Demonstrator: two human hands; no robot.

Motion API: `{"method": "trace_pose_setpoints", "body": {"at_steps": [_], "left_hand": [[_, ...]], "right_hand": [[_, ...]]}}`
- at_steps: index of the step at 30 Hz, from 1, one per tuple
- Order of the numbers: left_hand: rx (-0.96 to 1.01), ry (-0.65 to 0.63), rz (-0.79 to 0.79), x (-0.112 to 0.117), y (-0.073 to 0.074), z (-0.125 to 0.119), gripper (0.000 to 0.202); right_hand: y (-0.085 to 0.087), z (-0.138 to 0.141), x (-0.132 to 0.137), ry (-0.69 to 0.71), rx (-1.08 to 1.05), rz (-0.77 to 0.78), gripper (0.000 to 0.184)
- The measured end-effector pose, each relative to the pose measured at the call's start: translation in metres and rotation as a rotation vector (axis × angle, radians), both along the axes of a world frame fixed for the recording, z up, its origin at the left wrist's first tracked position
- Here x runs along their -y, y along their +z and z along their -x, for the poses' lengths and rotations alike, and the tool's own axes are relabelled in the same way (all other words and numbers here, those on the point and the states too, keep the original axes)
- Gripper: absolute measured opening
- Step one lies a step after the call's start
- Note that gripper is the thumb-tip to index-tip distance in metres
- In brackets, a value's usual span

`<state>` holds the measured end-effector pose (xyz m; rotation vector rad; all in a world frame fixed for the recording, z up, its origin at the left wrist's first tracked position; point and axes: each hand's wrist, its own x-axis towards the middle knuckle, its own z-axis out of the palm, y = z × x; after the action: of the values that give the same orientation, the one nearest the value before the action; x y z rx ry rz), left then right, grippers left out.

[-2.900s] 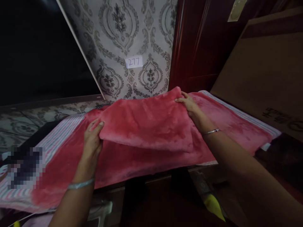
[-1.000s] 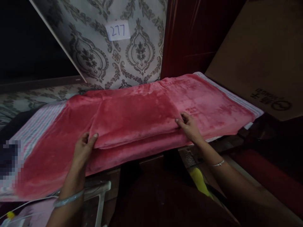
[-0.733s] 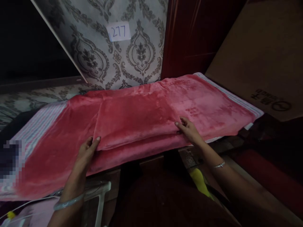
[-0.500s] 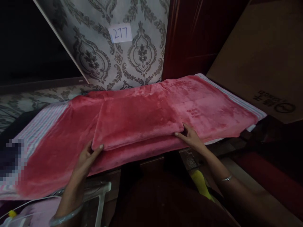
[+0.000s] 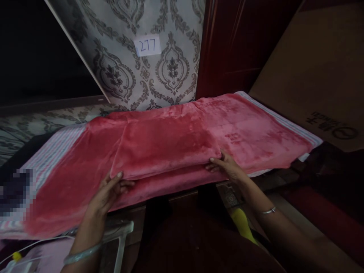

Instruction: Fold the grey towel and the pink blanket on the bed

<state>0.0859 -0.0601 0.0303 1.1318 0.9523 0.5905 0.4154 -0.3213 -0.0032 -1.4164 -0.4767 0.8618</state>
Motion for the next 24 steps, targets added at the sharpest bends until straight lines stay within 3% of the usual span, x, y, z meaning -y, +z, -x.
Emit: {"method": "trace_pose_setpoints", "body": {"at_steps": [2,6,9,14,19,24], "left_hand": [[0.035,0.044,-0.03,0.001,0.002,-0.005,0.054],[0.015,0.152,-0.244,0.0,0.003,-0.008,0.051],[-0.086,0.089,-0.323,-0.005,-0.001,-0.003,0.05],[-0.213,-0.024,-0.277,-0.014,-0.012,0.006,0.055],[-0.206,0.154,-0.194,-0.017,-0.01,0.011,0.062],[-0.237,0.161,-0.19,-0.017,0.003,0.001,0.055]], "right_hand": [[0.003,-0.004,-0.003,-0.024,0.034,-0.004,0.079],[0.004,-0.017,-0.001,-0.093,0.18,0.009,0.061],[-0.003,-0.023,0.003,-0.072,0.259,0.063,0.057],[-0.008,-0.025,0.009,0.003,0.312,0.116,0.06],[0.008,-0.022,0.014,-0.015,0.426,0.123,0.053],[0.019,-0.016,0.008,0.002,0.336,0.228,0.065]]}}
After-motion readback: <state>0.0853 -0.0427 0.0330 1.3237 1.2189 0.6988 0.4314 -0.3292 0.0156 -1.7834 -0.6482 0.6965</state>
